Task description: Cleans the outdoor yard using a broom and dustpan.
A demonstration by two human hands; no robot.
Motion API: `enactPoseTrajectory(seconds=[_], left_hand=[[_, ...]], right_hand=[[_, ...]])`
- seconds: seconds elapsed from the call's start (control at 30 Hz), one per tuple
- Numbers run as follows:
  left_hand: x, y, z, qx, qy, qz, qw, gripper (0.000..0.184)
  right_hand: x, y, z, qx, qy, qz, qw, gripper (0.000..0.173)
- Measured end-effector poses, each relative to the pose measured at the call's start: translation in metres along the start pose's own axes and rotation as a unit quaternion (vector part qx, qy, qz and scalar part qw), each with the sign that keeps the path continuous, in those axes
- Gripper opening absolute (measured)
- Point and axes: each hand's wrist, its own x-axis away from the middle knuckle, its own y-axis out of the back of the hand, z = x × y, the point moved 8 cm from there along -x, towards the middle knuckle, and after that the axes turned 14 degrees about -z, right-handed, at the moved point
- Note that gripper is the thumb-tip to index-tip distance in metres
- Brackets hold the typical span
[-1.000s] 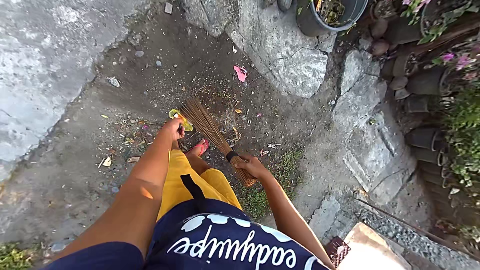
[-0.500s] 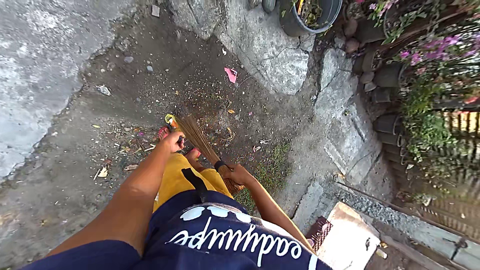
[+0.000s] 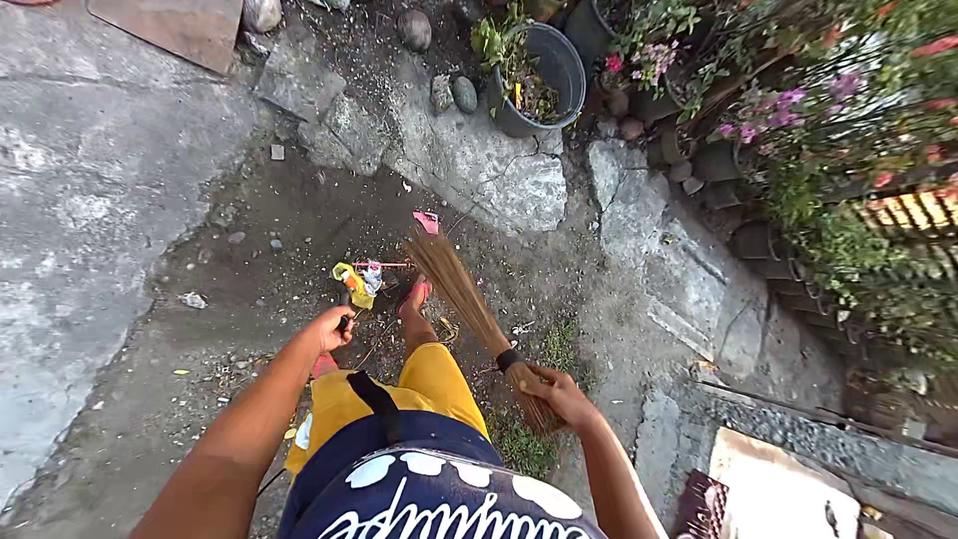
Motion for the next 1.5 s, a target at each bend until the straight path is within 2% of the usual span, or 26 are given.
enactPoseTrajectory(seconds=[0.13,0.27,0.33,0.4,0.47,0.57,0.67,0.8,0.9,0.97,1.03,1.17,1.3,1.4,1.5], left_hand=[[-0.022,-0.055,-0.058,0.001,-0.011,-0.026,1.0,0.016],[-0.045,-0.116,-0.117,0.009,-0.006,-0.079,0.997,0.011],[-0.059,-0.15,-0.149,0.009,-0.016,-0.098,0.995,0.008],[-0.07,-0.182,-0.178,0.004,-0.017,-0.105,0.994,0.005],[-0.077,-0.205,-0.201,-0.01,-0.01,-0.115,0.993,0.007],[-0.076,-0.22,-0.224,-0.01,0.007,-0.132,0.991,0.008],[-0.076,-0.215,-0.232,0.006,0.015,-0.14,0.99,0.007],[-0.073,-0.205,-0.229,0.037,0.025,-0.137,0.99,0.008],[-0.07,-0.201,-0.223,0.072,0.033,-0.131,0.988,0.007],[-0.07,-0.196,-0.22,0.076,0.031,-0.12,0.989,0.003],[-0.071,-0.191,-0.211,0.071,0.03,-0.106,0.991,0.004],[-0.063,-0.153,-0.187,0.071,0.028,-0.082,0.994,0.006],[-0.05,-0.117,-0.167,0.142,0.03,-0.04,0.989,0.002],[-0.036,-0.097,-0.157,0.203,0.027,0.012,0.979,0.01],[-0.019,-0.075,-0.155,0.251,-0.003,0.076,0.965,0.017]], right_hand=[[-0.124,0.031,0.047,0.056,0.031,-0.013,0.998,0.051],[-0.257,0.011,0.102,0.263,0.049,-0.022,0.963,0.059],[-0.298,-0.009,0.122,0.311,0.052,0.002,0.949,0.059],[-0.316,-0.016,0.122,0.272,0.047,0.062,0.959,0.055],[-0.314,0.001,0.115,0.185,0.036,0.116,0.975,0.053],[-0.291,0.058,0.117,0.057,0.0,0.13,0.99,0.049],[-0.288,0.091,0.127,0.053,-0.018,0.112,0.992,0.045],[-0.327,0.059,0.141,0.205,0.027,0.113,0.972,0.053],[-0.327,0.025,0.149,0.195,0.036,0.165,0.966,0.054],[-0.307,0.016,0.154,0.174,0.038,0.202,0.963,0.055],[-0.284,0.026,0.157,0.186,0.043,0.213,0.958,0.056],[-0.233,0.064,0.163,0.229,0.057,0.225,0.945,0.062],[-0.184,0.11,0.187,0.236,0.063,0.226,0.943,0.071],[-0.14,0.149,0.216,0.232,0.055,0.203,0.95,0.067],[-0.102,0.191,0.248,0.21,0.073,0.135,0.966,0.061]])
